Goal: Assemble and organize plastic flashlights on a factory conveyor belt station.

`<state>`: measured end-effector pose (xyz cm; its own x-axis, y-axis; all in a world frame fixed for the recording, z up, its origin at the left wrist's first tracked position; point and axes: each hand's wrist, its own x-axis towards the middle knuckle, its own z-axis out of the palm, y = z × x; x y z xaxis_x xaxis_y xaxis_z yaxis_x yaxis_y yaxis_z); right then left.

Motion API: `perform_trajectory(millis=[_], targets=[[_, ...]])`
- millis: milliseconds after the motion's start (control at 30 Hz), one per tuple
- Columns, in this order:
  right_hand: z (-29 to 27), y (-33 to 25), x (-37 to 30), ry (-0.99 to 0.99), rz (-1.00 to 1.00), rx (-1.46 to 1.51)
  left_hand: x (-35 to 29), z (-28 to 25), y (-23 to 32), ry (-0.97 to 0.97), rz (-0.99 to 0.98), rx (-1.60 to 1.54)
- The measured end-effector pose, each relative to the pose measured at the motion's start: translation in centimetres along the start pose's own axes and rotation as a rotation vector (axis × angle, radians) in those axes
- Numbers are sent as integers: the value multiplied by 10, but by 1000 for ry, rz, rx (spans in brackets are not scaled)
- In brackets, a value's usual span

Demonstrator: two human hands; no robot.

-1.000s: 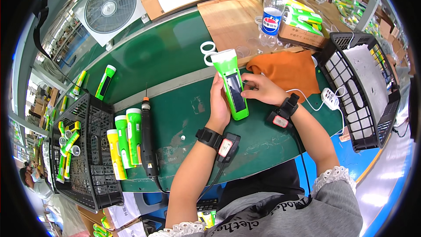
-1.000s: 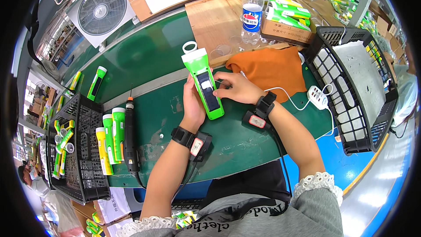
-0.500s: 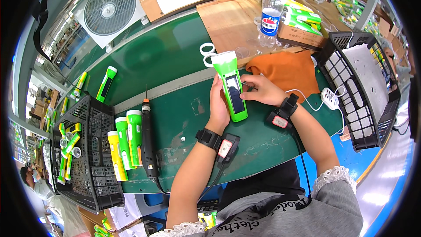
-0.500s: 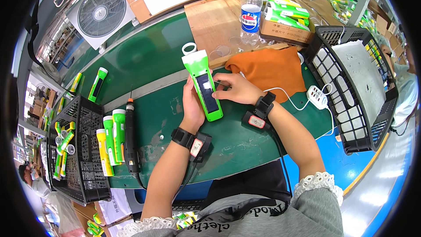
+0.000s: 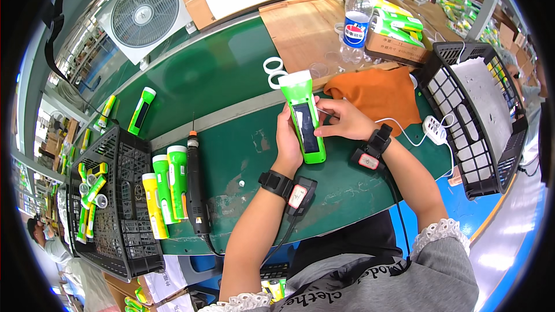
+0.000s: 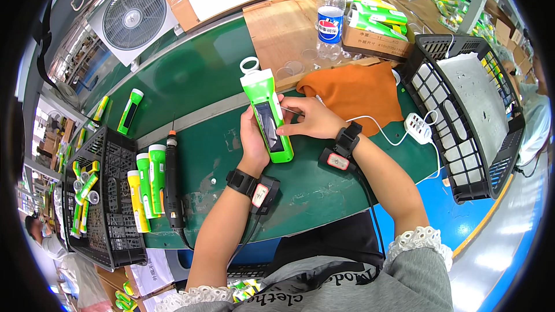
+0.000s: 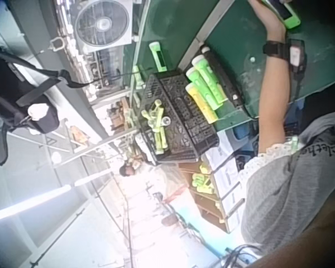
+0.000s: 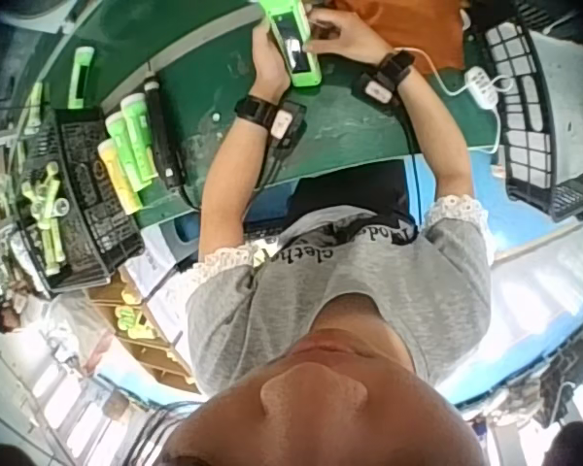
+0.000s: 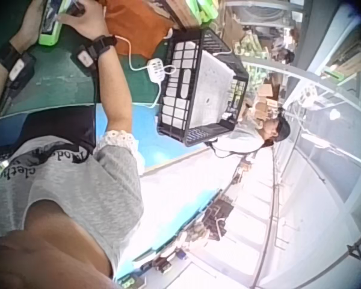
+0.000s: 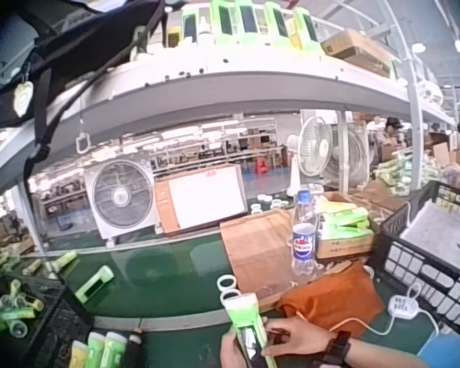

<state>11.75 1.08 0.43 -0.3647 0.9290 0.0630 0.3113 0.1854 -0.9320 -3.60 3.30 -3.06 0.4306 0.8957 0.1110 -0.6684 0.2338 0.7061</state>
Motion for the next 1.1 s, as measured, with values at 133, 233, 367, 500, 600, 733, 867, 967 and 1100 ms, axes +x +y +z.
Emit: perform_trajectory(millis=[133,233,367,500,600,733,867,967,1100], targets=[[1,3,1,6,1,-2,0,2,-1,18,-2,15],[1,1,1,8,-9,8,0,-7,-5,74,37,234],[1,9,-1,17,-109,142,1,1,3,196,-54,-24],[3,-6,-2,-74,-25,90,8,-20,3,28,-107,-457],[4,-5,-3,-124,-51,52,7,-25,3,45,-137,-549],[3,-6,-5,-186,-106,-29,6,-25,2,77,-144,-593],[11,-21,-8,-49,-227,-103,9,-34,-5,77,-123,-525],[15,-25,-11,18,-487,-708,9,-41,-10,143,-123,-463],[14,-19,-10,455,-413,-529,5,-10,3,48,-96,-378]])
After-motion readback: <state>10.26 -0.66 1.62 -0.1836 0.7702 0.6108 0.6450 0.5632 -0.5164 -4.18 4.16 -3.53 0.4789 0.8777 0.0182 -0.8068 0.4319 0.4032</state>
